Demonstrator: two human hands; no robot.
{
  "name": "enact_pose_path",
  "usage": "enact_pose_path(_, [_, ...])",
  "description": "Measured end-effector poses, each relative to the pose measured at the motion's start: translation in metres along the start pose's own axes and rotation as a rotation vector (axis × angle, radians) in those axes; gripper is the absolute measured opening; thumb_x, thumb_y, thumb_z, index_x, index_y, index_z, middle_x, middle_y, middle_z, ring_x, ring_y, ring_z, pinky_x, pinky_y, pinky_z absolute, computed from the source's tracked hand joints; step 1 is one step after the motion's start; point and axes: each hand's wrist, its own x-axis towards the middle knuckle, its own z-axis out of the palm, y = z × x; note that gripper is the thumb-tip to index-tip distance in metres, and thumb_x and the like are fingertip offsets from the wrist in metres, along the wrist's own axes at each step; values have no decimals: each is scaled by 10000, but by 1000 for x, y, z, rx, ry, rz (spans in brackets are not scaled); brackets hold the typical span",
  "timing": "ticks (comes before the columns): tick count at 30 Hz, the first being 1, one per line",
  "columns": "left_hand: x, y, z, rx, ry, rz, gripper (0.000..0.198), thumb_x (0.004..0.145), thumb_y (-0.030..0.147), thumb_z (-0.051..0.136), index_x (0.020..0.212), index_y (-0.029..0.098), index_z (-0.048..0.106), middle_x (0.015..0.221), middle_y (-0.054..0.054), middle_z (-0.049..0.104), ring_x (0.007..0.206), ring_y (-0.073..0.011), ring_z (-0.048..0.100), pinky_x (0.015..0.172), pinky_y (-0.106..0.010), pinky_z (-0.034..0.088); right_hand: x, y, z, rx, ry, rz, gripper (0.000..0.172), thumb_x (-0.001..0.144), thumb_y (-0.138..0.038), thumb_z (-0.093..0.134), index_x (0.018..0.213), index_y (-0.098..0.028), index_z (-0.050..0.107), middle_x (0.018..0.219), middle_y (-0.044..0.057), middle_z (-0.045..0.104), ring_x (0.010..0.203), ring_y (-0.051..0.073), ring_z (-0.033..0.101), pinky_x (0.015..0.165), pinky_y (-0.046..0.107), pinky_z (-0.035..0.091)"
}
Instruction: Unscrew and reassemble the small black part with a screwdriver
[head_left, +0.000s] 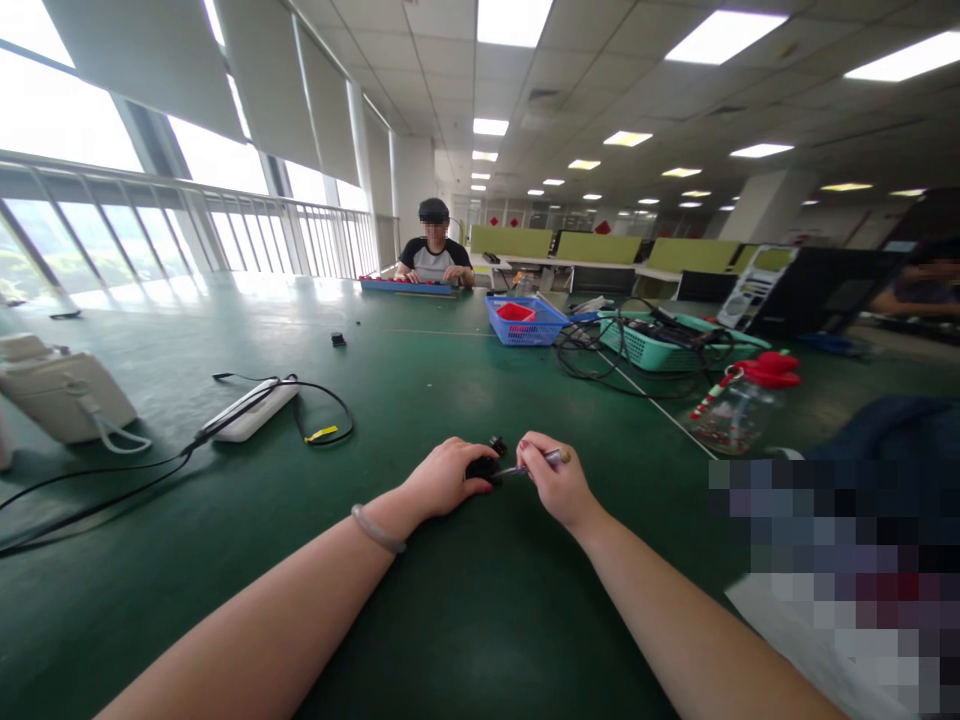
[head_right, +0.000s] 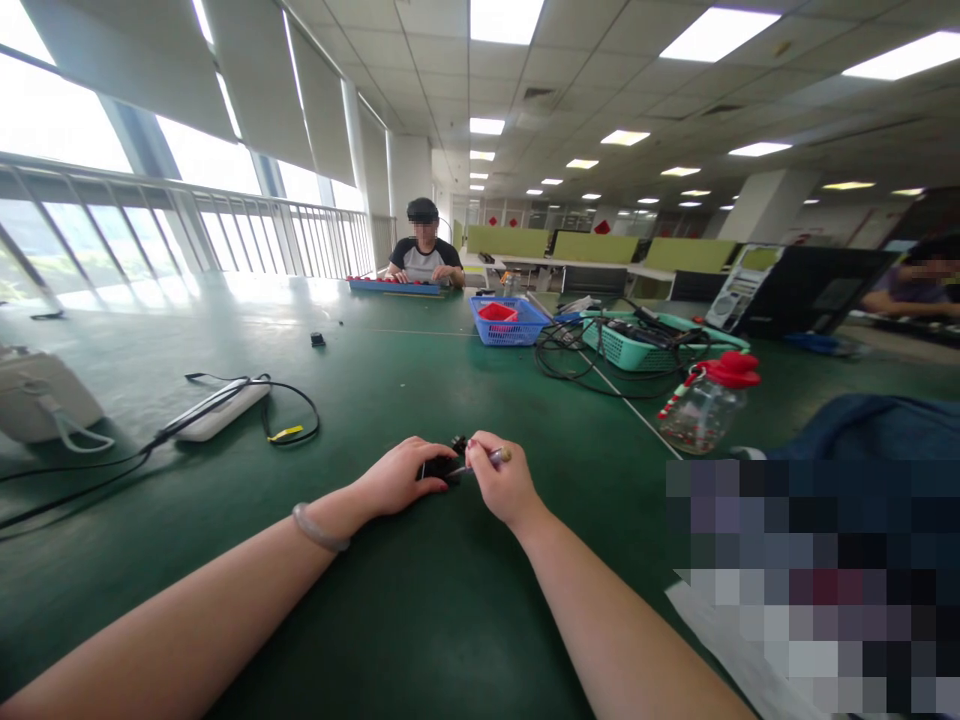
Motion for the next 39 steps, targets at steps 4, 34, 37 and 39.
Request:
enact_pose_path(4, [0,-2,0,0,-4,9,470,750,362,710,1197,265,602,1123,-38,681,1034,-243,573,936,-361,447,-1,-4,2,-65,-55,-59,327,907,-264,419,592,-197,479,583,-19,465,565,126,454,568,262,326])
enact_pose_path(34, [-2,2,1,33,31,36,398,791,365,660,1173,271,597,1095,-34,681,1013,-240,593,951,-388,455,0,-6,0,-193,45,-83,346,937,-327,444,622,-191,488,560,-33,431,535,111,421,545,251,309])
enact_pose_path(37, [-2,3,0,26,37,31,398,798,360,649,1180,262,593,1103,-39,679,1021,-242,601,952,-389,461,1,-4,1,-177,39,-54,350,941,-329,429,622,-193,474,563,-36,418,538,112,416,543,254,305])
enact_pose_path(39, [-2,4,0,9,42,27,399,810,360,632,1192,257,585,1135,-42,672,1037,-240,606,961,-387,461,2,-3,2,-170,33,-46,340,940,-323,429,629,-194,475,568,-37,420,542,112,416,545,254,306])
